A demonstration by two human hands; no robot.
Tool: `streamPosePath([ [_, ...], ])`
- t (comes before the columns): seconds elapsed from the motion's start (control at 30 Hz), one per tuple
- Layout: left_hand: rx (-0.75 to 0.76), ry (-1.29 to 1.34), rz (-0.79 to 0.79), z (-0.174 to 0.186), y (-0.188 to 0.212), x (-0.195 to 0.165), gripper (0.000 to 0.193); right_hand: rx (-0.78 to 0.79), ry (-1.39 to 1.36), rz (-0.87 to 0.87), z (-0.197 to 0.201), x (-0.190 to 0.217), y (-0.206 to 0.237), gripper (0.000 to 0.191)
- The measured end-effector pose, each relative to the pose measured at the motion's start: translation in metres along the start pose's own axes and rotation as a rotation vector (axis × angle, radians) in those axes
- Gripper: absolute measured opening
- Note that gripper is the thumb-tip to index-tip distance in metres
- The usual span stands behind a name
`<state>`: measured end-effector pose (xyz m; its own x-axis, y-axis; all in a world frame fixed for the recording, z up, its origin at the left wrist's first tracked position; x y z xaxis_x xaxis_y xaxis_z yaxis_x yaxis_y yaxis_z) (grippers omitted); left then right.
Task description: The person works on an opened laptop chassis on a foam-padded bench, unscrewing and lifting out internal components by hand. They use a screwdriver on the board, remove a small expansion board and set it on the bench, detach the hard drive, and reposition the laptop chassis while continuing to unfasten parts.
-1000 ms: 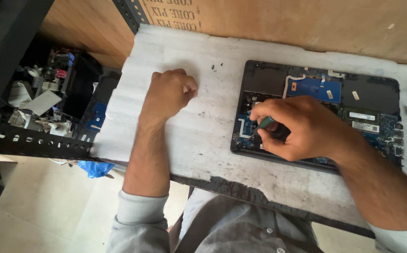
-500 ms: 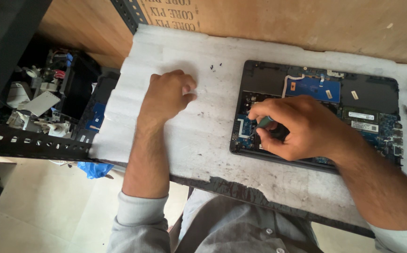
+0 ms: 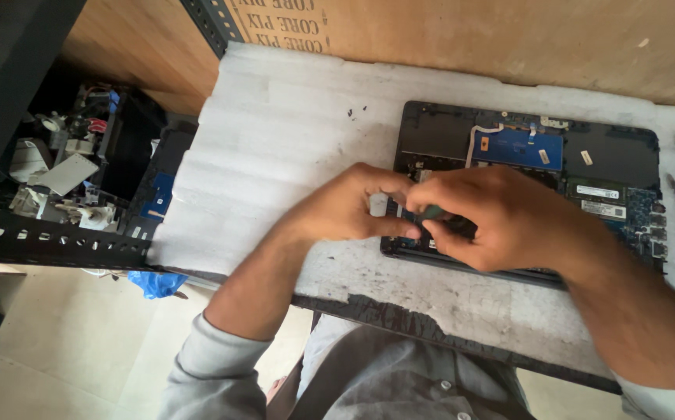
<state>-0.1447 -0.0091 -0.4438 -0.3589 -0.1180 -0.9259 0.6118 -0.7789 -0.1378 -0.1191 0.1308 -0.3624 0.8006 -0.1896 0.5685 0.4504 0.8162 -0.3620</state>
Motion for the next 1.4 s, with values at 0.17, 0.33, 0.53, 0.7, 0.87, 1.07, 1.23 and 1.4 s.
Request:
streamPosePath([
  [0.17,-0.017,0.331,-0.015,-0.012,-0.003,0.011,0.022,-0.035,0.179,-0.155,0.006,0.004,-0.004,0.027],
  [0.33,-0.078,0.131,-0.053,-0.01,0.002,0.009,0.02,0.011,0.0,-0.199,-0.004,0.004,-0.004,0.014],
  [0.53,-0.23,0.055,0.03,-0.014,-0.008,0.021,0.03,0.007,-0.074,-0.104,-0.011,-0.007,0.004,0.021],
  [0.7,-0.104,0.16,0.007,-0.023,-0.022,0.011,0.043,0.051,0.103,-0.328,-0.004,-0.021,0.003,0.027],
  [0.87,0.03,0.273,0.01,-0.022,-0.005,-0.015,0.04,-0.046,0.14,-0.075,0.016,0.03,0.007,0.044],
  [1.07,-0.137,-0.006,0.004,-0.01,-0.013,-0.011,0.045,-0.022,0.291,-0.146,-0.002,0.013,-0.009,0.036],
  [1.23,0.014,0.122,-0.034,-0.01,-0.003,-0.009,0.036,-0.064,0.352,-0.081,-0.005,0.013,-0.001,0.042],
  [1.4,-0.075,-0.011,-0.004,-0.013,-0.013,0.0,0.041,0.011,0.318,-0.154,-0.015,0.002,-0.011,0.029],
])
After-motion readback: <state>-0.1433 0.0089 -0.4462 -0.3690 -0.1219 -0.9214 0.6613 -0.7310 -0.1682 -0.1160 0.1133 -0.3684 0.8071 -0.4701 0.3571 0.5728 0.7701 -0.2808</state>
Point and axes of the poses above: each hand's wrist, its own y-axis away from the middle knuckle, its own z-axis out of the back of the hand, x = y × z, the point moved 7 cm from there along -y, towards the middle knuckle, and after that the axes turned 6 degrees about x, right-handed, at the moved point
